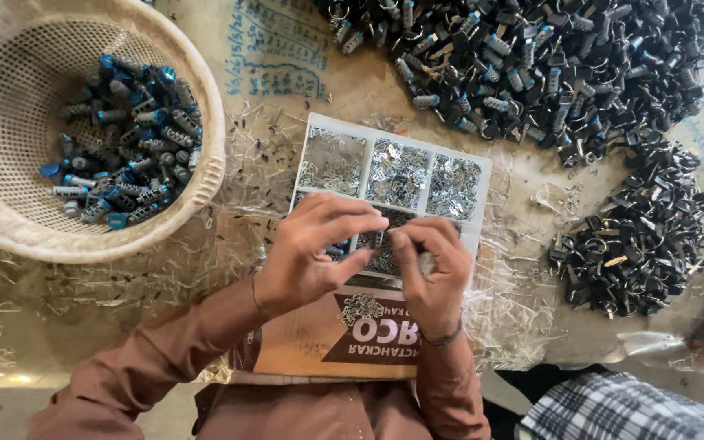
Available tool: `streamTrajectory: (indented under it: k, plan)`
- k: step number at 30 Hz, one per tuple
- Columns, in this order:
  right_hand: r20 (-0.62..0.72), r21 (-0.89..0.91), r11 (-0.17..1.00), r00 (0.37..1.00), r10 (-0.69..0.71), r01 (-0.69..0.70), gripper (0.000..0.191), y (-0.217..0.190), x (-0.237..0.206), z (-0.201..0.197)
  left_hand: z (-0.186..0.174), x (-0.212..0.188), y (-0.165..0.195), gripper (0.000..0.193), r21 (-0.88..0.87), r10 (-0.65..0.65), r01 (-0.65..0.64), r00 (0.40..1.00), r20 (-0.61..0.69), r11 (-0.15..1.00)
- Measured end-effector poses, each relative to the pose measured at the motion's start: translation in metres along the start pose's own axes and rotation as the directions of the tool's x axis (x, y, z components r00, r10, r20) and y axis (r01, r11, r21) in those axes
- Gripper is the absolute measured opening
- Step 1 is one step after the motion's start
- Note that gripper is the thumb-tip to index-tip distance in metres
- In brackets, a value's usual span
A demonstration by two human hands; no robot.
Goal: The person sits at a workbench and assembles small metal and rubber components by hand, fitting parts together one at a time and placing finished pieces into a compartmented plastic organizer box. Baskets and piles of similar parts surround the work area on the table.
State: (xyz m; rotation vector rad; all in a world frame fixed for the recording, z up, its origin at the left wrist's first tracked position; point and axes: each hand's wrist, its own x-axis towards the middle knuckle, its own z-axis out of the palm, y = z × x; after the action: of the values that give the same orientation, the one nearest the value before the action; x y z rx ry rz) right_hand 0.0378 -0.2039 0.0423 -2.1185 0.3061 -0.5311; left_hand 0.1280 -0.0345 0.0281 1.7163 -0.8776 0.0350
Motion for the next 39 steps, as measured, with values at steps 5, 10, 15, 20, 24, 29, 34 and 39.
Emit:
streamTrajectory:
  k: [5, 10, 15, 20, 24, 29, 34, 39]
  plan:
    - [0.079, -0.533, 0.822, 0.979, -0.186, 0.199, 0.023, -0.004, 0.016, -0.007, -0.003, 0.002, 0.002, 0.039, -0.054, -0.062, 0.060, 0.998, -0.033, 0.997]
    - [0.183, -0.591, 0.782, 0.977, -0.107, 0.197, 0.014, -0.003, 0.015, -0.008, -0.004, 0.003, 0.001, 0.038, -0.053, -0.068, 0.067, 0.997, -0.021, 0.996]
    - [0.291, -0.563, 0.758, 0.937, -0.192, 0.329, 0.013, 0.002, 0.018, 0.005, -0.004, 0.002, 0.000, 0.038, -0.019, -0.040, 0.039, 0.999, -0.024, 0.999]
    - [0.061, -0.414, 0.883, 0.974, -0.217, 0.222, 0.015, -0.003, 0.012, -0.006, -0.006, 0.002, -0.002, 0.037, -0.008, -0.032, 0.032, 0.999, -0.020, 0.999]
    - [0.005, -0.386, 0.905, 0.982, -0.189, 0.176, 0.015, -0.004, 0.004, -0.004, -0.005, 0.002, -0.004, 0.037, 0.010, -0.009, 0.009, 1.000, -0.007, 1.000]
    - [0.027, 0.096, 0.995, 1.000, -0.005, 0.002, 0.010, 0.001, -0.002, -0.003, -0.006, 0.000, -0.004, 0.040, -0.004, -0.011, 0.011, 1.000, -0.007, 1.000]
    - [0.140, 0.237, 0.967, 0.988, 0.064, -0.096, 0.006, 0.005, -0.003, -0.003, -0.007, 0.000, -0.005, 0.043, -0.014, -0.001, 0.001, 1.000, -0.002, 1.000]
    - [0.147, 0.199, 0.979, 0.989, 0.024, -0.053, 0.004, 0.003, -0.002, 0.001, -0.005, -0.001, -0.006, 0.042, -0.007, 0.011, -0.011, 1.000, -0.007, 1.000]
